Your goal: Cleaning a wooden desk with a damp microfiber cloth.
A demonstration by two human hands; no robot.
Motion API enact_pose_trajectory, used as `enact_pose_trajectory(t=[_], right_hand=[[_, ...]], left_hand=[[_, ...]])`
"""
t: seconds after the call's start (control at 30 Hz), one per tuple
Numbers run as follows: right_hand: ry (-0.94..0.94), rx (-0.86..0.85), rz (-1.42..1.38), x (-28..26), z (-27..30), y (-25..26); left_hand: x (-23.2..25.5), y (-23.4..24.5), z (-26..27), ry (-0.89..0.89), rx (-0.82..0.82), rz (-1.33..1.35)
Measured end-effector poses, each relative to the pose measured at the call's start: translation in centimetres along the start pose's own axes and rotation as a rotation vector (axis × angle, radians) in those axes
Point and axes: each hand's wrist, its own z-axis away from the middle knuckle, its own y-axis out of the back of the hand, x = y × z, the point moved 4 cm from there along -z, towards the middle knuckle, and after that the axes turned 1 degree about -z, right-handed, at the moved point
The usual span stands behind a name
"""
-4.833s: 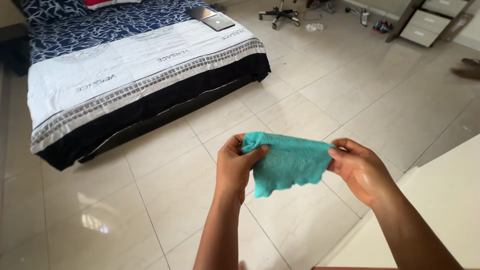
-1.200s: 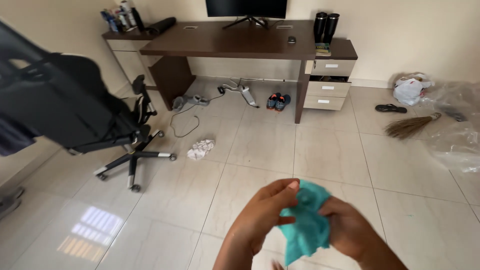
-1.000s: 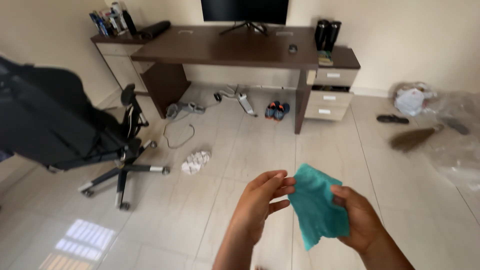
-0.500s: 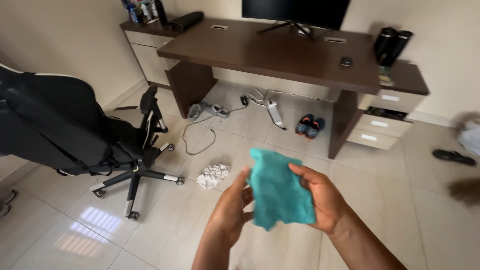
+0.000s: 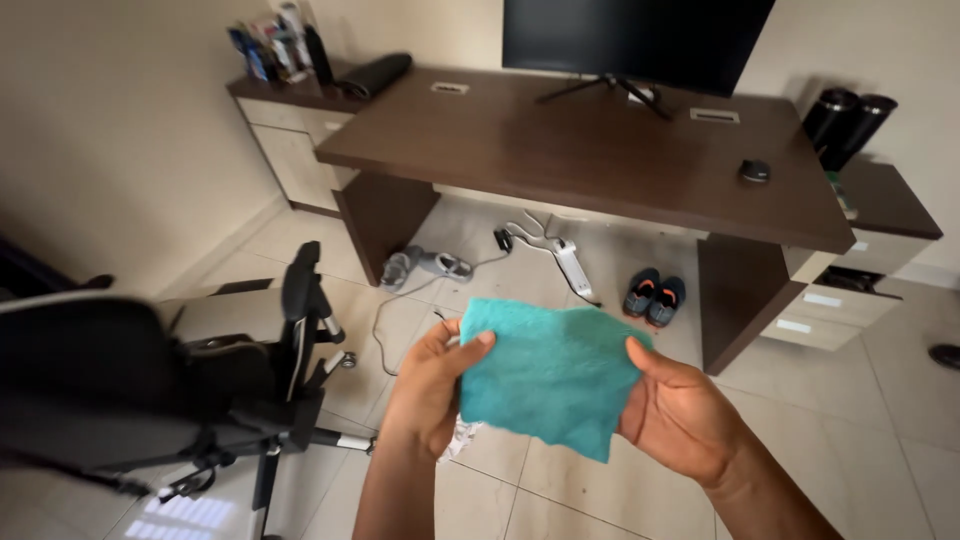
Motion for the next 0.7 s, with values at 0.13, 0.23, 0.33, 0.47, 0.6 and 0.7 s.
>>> enact_pose_trajectory(t=[0.13, 0.23, 0.33, 0.47, 0.6, 0.7], right_hand=[[0.067, 0.118, -0.055, -3.3, -2.9, 5.2], [0.103, 0.262, -0.081, -6.9, -4.0, 13.0], [0.176, 0.347, -0.06, -12.3, -5.6, 18.4], [0.305, 0.879, 0.163, -18.8, -9.1, 17.3], [0.391, 0.728, 0.204, -25.9, -11.8, 28.3], [0.396, 0.554, 0.205, -27.4, -17.4, 27.5]], left_hand=[[-0.8, 2.7, -9.2, -0.024, -0.046, 0.026], [1.2, 3.2, -13.3, 0.104, 0.104, -0.079], [2.7, 4.1, -17.5, 0.091, 0.177, -0.104], [3.6, 6.8, -22.7, 0.143, 0.255, -0.027], [4.2, 9.3, -27.6, 0.083, 0.306, 0.048], [5.0, 10.0, -28.9, 0.126, 0.374, 0.044]])
